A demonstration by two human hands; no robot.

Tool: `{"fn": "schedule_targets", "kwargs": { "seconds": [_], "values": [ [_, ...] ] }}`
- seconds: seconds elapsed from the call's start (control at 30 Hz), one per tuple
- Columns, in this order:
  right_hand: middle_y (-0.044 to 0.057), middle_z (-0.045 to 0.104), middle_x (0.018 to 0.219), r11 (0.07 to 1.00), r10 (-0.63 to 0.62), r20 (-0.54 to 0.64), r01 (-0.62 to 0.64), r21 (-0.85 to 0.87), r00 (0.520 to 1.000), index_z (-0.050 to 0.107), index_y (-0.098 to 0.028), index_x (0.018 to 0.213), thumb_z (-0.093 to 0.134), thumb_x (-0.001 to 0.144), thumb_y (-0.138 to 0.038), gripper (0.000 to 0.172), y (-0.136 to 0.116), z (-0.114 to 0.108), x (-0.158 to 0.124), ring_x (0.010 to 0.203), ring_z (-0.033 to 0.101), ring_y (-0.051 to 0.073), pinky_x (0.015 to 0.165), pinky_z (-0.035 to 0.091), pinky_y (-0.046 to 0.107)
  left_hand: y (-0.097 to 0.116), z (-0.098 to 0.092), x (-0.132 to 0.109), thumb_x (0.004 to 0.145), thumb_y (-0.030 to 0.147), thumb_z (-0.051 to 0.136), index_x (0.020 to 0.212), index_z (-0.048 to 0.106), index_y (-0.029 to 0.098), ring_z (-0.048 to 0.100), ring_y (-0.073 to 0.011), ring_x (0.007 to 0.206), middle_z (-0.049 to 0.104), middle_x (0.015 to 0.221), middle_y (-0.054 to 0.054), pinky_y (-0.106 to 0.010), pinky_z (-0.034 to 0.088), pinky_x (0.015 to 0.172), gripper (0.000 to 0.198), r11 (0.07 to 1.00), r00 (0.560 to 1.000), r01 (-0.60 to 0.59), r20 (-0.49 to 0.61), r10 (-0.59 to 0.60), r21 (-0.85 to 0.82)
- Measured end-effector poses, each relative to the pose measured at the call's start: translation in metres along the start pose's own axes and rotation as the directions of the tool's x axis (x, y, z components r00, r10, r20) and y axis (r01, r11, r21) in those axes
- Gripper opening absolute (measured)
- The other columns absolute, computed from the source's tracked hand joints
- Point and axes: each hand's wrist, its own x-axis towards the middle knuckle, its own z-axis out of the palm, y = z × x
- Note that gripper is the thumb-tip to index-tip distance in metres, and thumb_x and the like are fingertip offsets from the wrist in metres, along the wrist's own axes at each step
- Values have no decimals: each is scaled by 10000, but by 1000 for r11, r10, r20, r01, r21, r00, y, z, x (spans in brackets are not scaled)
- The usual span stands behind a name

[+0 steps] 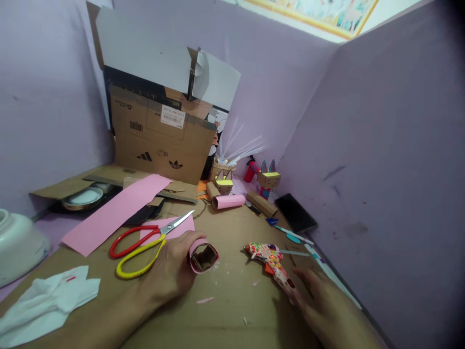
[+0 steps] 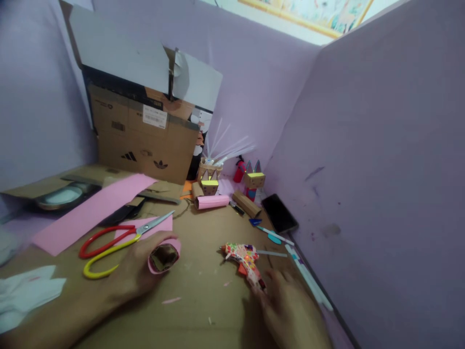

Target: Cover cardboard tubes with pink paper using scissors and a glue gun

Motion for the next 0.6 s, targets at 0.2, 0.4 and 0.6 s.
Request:
{"fn": "schedule_targets", "kwargs": {
  "seconds": [0.2,0.4,0.6],
  "values": [
    [128,740,909,980,116,142,-91,-174,983,686,-199,994,545,783,-310,277,-20,9,11,816,678,327,587,416,334,-5,0,0,747,184,562,1024,554,222,648,-216,909,682,1001,-52,-292,491,757,279,1000,1000,4,-15,-3,28],
    [64,710,728,959,149,252,-202,199,956,691,-199,847,577,713,-353,234,-20,8,22,663,655,264,515,423,295,-2,-3,1,768,151,519,986,555,222,627,-203,866,671,958,-43,-296,475,740,232,1000,1000,11,8,-12,24],
    [-20,574,641,598,143,178,-228,768,974,566,-221,870,672,634,-382,306,-20,17,4,501,526,160,399,425,242,-1,-5,1,734,115,522,944,572,227,617,-194,814,661,910,-22,-280,462,687,243,998,998,59,24,-60,35]
  ]
}}
